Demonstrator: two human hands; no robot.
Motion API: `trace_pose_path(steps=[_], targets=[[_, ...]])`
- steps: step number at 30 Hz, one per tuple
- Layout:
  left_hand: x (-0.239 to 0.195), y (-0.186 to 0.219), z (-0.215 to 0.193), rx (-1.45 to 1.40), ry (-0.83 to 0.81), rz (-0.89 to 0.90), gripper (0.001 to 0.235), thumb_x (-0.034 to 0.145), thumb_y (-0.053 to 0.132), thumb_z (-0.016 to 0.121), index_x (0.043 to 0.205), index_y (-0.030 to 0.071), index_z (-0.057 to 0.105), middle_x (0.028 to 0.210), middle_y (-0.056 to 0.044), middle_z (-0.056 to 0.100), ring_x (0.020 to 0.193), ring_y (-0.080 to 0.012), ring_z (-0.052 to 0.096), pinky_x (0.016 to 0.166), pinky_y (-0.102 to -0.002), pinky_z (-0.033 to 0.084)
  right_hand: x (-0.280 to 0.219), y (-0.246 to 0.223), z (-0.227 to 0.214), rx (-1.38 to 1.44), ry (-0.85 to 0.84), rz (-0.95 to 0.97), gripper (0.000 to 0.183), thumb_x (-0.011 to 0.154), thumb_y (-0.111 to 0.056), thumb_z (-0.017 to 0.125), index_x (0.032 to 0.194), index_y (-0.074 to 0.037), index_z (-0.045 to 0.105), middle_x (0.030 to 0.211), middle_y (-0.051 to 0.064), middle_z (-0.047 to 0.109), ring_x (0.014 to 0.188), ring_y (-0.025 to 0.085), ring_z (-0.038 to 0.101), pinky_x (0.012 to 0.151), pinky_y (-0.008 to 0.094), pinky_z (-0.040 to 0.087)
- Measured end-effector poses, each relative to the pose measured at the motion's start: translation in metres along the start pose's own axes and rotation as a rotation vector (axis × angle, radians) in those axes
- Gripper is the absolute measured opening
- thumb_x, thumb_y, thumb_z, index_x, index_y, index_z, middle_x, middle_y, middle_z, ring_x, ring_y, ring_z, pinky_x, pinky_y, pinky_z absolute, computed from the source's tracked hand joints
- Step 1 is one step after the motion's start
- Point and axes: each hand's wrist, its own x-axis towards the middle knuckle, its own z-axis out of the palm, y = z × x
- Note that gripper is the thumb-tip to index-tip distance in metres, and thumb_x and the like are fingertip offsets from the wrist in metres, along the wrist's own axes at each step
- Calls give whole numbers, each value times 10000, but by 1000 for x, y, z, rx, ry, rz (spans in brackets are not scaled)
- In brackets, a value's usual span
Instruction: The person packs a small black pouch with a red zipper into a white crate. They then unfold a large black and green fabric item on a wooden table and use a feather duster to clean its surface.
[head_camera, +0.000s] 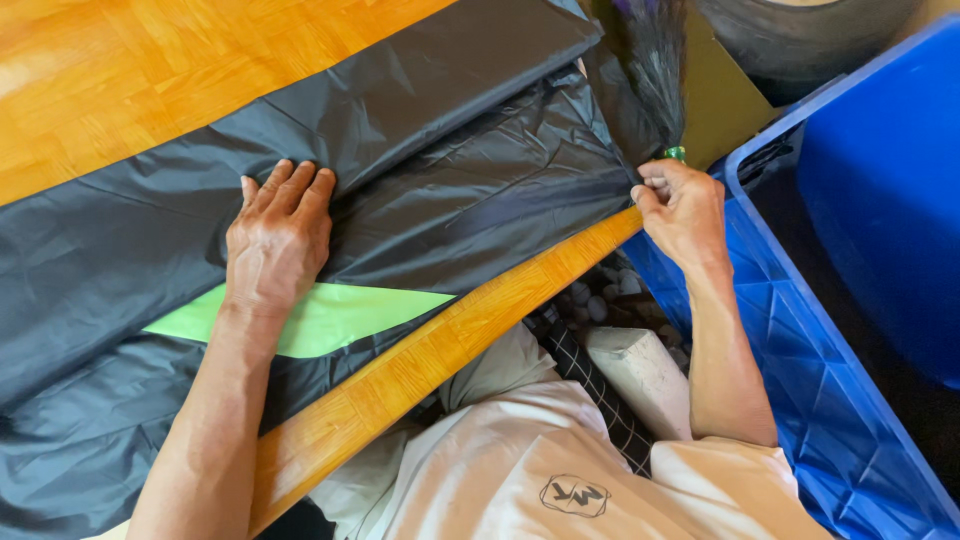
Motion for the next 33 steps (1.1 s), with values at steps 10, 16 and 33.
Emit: trace_pose_path(steps=[10,16,33], targets=[[-3,0,2,3,6,-1,284,967,182,676,1225,159,790,1160,-83,793,1135,-304,753,962,-531,583,-4,-1,15,-319,162,-226,258,786,-236,923,945,-94,780,786,57,720,652,237,720,605,378,592],[-1,0,1,-33,21,-8,281,983,191,654,1228,152,788,1158,-91,792,1127,-320,751,955,-546,579,-12,-3,24,-628,250,-242,162,840,-258,770,965,-161,733,804,54,669,716,307,711,671,447,599],[-3,0,3,-43,5,-30,290,980,189,658,1243,151,775,1168,-87,786,1140,-320,744,968,-553,570,11,-7,17,-667,115,-313,164,917,-372,749,935,-209,761,766,18,685,746,287,718,680,426,587]])
